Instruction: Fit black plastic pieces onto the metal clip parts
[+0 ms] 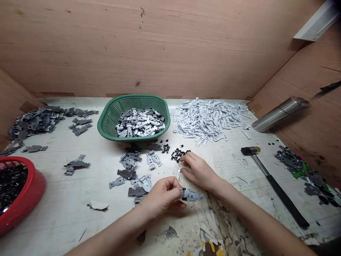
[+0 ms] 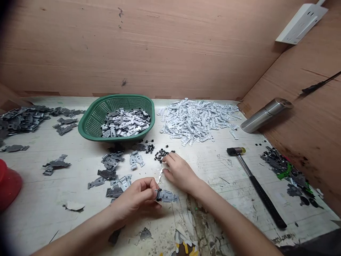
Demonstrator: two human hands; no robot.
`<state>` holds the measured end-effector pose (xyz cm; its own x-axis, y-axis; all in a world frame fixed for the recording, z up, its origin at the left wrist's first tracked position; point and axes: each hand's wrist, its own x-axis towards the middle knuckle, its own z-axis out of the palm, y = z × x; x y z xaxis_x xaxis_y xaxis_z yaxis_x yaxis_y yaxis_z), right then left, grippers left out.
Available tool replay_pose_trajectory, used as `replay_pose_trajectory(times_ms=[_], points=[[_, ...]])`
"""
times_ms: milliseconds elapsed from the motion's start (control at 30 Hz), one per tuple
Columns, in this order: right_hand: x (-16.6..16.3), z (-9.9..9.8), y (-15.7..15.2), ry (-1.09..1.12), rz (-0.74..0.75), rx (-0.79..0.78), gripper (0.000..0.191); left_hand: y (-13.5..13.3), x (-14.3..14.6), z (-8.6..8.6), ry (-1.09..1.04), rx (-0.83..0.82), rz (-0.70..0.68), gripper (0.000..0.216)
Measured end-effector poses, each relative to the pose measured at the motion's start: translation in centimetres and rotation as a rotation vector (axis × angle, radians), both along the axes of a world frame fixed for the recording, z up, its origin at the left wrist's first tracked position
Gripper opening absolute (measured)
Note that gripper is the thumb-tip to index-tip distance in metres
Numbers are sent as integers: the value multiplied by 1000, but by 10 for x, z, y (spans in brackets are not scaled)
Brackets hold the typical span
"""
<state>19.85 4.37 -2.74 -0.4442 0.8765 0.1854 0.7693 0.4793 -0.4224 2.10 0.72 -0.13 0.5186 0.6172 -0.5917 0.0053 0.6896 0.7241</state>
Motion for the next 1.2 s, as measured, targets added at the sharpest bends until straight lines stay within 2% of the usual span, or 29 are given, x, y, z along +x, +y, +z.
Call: replay_pose_trajectory(times_ms=[233, 333, 467, 633, 767, 833, 1033, 1200], points=[[-29, 0, 15, -96, -165, 1, 2, -2, 0, -2, 33, -5, -16, 11], [-31, 7, 16, -139, -168, -12, 9, -1, -1, -3, 38, 12, -6, 9], [-9, 16, 9, -141, -162, -44, 11, 1, 0, -2, 33, 15, 20, 13], [27, 17, -10, -93, -143, -104, 13, 1, 1, -2, 56, 4, 39, 13], [38, 22, -30, 81, -128, -148, 13, 1, 1, -3, 49, 16, 44, 14], [38, 26, -40, 173, -114, -118, 13, 1, 1, -3, 31, 30, 58, 15], [28, 31, -65, 261, -53, 119, 17, 1, 1, -4, 38, 27, 57, 17], [16, 25, -80, 297, -11, 140, 15, -1, 1, -3, 27, 40, 89, 18]])
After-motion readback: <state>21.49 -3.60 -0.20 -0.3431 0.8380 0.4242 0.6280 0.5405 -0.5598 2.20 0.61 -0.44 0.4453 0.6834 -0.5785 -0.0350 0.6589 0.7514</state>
